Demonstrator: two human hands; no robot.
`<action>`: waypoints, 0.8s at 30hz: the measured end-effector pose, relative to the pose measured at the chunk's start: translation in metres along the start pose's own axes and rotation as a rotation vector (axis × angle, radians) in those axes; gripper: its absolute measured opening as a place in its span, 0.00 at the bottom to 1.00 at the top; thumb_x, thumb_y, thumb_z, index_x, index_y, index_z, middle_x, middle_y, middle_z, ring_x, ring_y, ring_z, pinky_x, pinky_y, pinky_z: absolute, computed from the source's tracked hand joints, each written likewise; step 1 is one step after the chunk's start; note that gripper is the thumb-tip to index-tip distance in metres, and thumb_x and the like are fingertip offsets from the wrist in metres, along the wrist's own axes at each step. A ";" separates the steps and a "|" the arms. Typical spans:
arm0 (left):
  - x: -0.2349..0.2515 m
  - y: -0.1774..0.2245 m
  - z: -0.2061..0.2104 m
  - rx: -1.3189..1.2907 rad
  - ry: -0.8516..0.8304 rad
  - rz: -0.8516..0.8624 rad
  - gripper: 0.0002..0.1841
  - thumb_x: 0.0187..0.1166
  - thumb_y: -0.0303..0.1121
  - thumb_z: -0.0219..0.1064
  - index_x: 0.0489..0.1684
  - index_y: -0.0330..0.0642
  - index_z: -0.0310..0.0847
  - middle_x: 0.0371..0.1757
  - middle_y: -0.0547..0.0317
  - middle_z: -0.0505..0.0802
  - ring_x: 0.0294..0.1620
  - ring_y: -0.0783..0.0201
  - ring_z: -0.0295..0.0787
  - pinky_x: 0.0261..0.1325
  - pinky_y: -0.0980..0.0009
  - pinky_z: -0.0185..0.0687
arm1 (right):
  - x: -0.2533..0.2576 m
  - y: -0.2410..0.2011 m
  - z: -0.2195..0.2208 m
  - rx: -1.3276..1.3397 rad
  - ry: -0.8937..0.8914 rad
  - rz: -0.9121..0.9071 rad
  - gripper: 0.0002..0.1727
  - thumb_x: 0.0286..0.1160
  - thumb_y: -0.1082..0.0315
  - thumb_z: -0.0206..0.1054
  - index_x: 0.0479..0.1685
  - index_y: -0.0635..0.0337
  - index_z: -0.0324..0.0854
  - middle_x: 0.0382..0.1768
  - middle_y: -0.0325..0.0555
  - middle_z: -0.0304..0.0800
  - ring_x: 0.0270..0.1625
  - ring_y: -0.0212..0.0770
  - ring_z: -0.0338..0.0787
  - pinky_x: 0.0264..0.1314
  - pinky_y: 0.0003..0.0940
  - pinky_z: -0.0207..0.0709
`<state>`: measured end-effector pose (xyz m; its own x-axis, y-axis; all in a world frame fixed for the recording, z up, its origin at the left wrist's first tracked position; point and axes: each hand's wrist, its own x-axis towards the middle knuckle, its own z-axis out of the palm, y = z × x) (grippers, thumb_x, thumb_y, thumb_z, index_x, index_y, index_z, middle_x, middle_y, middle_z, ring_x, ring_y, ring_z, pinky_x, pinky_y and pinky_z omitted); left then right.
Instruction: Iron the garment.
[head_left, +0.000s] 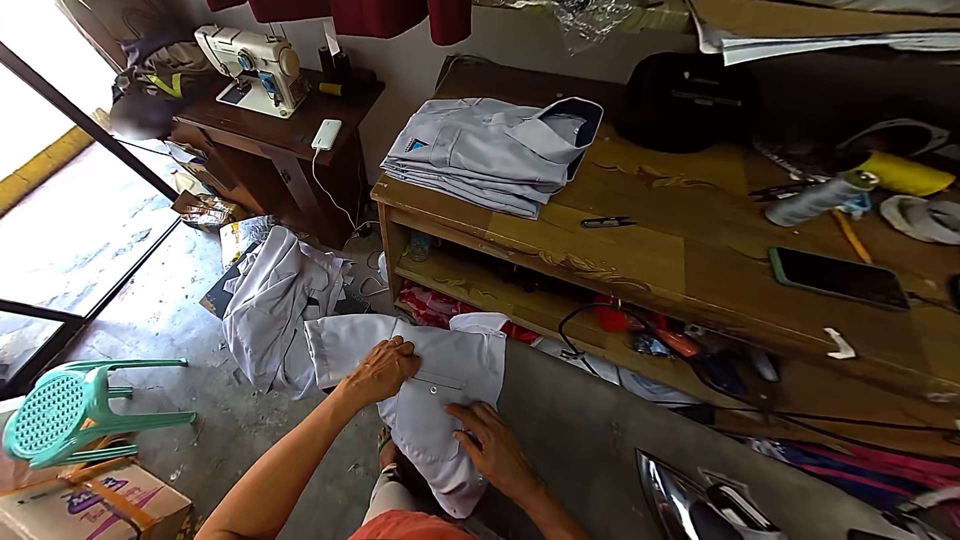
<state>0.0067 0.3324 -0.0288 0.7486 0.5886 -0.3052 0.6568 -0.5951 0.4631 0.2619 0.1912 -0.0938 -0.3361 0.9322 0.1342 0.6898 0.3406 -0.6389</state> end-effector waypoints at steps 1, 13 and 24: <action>0.003 0.000 -0.003 -0.013 -0.042 -0.032 0.09 0.81 0.26 0.61 0.49 0.35 0.87 0.58 0.37 0.88 0.68 0.36 0.80 0.67 0.40 0.76 | 0.000 0.000 0.000 -0.007 0.012 -0.012 0.20 0.75 0.60 0.65 0.65 0.44 0.90 0.43 0.46 0.92 0.50 0.49 0.91 0.54 0.45 0.85; 0.000 0.002 0.014 -0.205 0.198 0.001 0.16 0.73 0.28 0.63 0.57 0.45 0.89 0.58 0.45 0.90 0.65 0.42 0.81 0.69 0.46 0.76 | 0.000 0.003 0.000 -0.012 -0.001 -0.010 0.20 0.81 0.55 0.61 0.68 0.37 0.89 0.43 0.44 0.91 0.50 0.46 0.90 0.54 0.43 0.85; 0.010 -0.004 0.022 -0.570 0.322 -0.179 0.17 0.75 0.30 0.65 0.61 0.36 0.84 0.48 0.49 0.92 0.50 0.56 0.89 0.61 0.56 0.84 | 0.002 0.000 -0.003 -0.010 -0.045 0.005 0.21 0.83 0.55 0.60 0.71 0.32 0.87 0.40 0.45 0.88 0.47 0.46 0.88 0.51 0.42 0.84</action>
<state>0.0140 0.3286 -0.0518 0.5105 0.8373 -0.1958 0.5512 -0.1438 0.8219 0.2633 0.1937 -0.0913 -0.3610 0.9275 0.0971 0.6976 0.3376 -0.6320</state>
